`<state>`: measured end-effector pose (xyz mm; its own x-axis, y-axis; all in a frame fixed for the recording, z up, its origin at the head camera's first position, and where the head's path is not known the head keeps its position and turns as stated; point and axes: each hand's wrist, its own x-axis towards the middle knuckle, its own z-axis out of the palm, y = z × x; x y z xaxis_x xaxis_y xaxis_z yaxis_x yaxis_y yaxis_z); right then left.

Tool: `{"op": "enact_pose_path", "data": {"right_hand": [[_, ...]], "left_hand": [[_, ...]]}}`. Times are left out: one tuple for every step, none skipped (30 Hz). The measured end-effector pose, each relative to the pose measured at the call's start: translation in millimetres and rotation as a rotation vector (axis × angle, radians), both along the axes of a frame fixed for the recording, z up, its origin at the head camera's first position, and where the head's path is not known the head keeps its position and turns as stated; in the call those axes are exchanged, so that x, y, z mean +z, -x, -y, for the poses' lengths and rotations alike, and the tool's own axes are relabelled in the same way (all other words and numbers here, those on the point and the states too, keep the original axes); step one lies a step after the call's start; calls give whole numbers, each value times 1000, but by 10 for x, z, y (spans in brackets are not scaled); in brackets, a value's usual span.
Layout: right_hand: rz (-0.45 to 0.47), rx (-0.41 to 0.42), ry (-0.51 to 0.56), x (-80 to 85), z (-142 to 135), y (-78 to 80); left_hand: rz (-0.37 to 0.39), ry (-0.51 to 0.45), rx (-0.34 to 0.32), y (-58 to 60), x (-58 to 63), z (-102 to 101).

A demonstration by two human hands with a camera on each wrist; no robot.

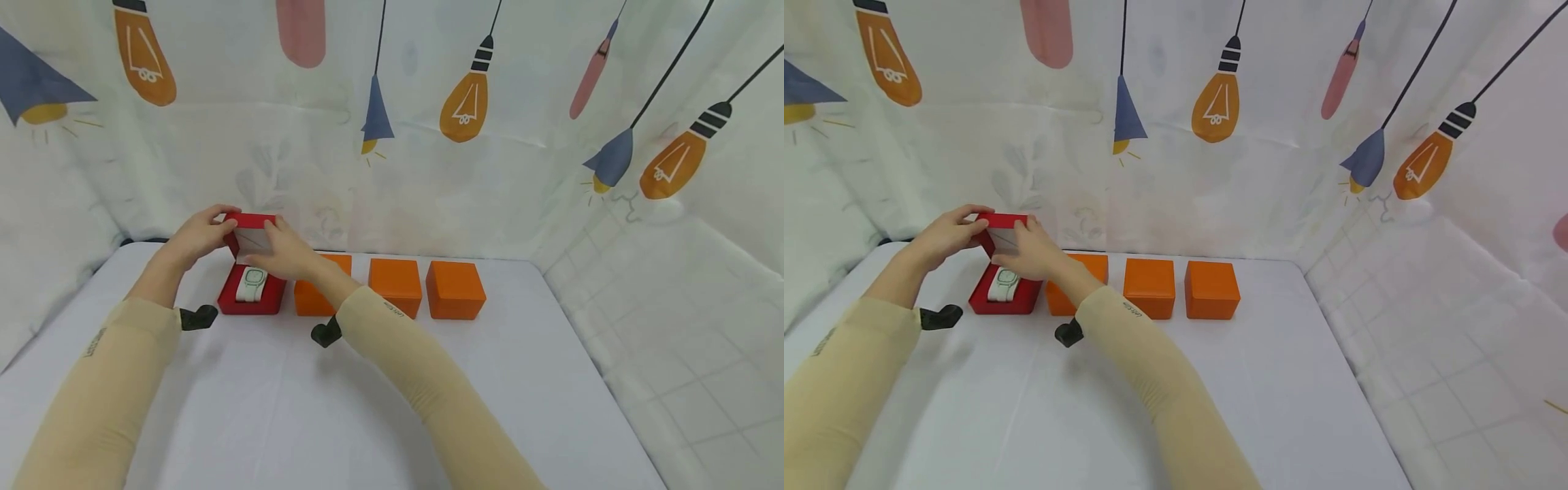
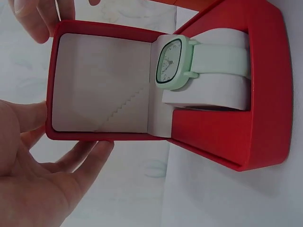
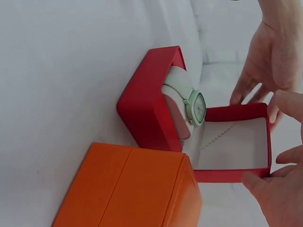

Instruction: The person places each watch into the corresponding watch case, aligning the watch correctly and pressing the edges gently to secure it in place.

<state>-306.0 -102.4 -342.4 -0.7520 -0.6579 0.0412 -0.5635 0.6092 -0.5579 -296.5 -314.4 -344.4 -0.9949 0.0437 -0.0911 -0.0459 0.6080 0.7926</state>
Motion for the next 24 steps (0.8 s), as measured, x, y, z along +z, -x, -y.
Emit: {"op": "enact_pose_path", "data": {"right_hand": [[4,-4,4,-4,2,3],[10,-8,11,-7,3,5],[15,-10,21,-12,7,8],[23,-15,29,-18,10,11],[29,-22,35,-26,13,15],[30,-27,37,-36,16,18],[28,-31,40,-45,18,20],[25,-37,43,-56,20,22],[23,-44,43,-65,22,23],[23,-52,40,-76,21,24],[27,-57,41,-86,21,24],[32,-59,42,-99,22,25],[38,-60,47,-110,23,27],[43,-60,52,-120,24,28],[46,-62,54,-129,23,28],[48,-63,55,-139,23,29],[50,-65,56,-148,23,29],[48,-69,53,-154,22,29],[45,-71,49,-157,21,29],[44,-73,45,-158,19,30],[44,-74,43,-156,17,30],[47,-73,44,-155,15,32],[47,-70,43,-154,11,35],[45,-67,42,-151,6,37]], "left_hand": [[1,1,-7,-5,0,8],[2,3,-10,-5,-5,20],[4,0,-14,-9,-8,29],[4,-5,-17,-12,-13,38],[5,-9,-18,-16,-19,46],[5,-16,-18,-20,-24,51],[4,-22,-20,-24,-29,55],[2,-27,-21,-25,-37,59],[-1,-33,-21,-30,-39,58],[-4,-35,-21,-30,-46,60],[-5,-39,-18,-33,-48,58],[-6,-43,-17,-33,-53,57],[-7,-47,-15,-35,-56,55],[-9,-50,-14,-35,-60,54],[-9,-52,-12,-38,-60,51],[-7,-51,-10,-40,-61,50],[-5,-54,-9,-45,-61,49],[-4,-53,-8,-48,-62,50],[-2,-53,-8,-53,-59,52],[-1,-52,-9,-58,-57,56],[0,-52,-8,-63,-54,60],[-1,-53,-9,-67,-52,65],[-3,-56,-11,-70,-49,70],[-4,-58,-14,-72,-46,75]]}}
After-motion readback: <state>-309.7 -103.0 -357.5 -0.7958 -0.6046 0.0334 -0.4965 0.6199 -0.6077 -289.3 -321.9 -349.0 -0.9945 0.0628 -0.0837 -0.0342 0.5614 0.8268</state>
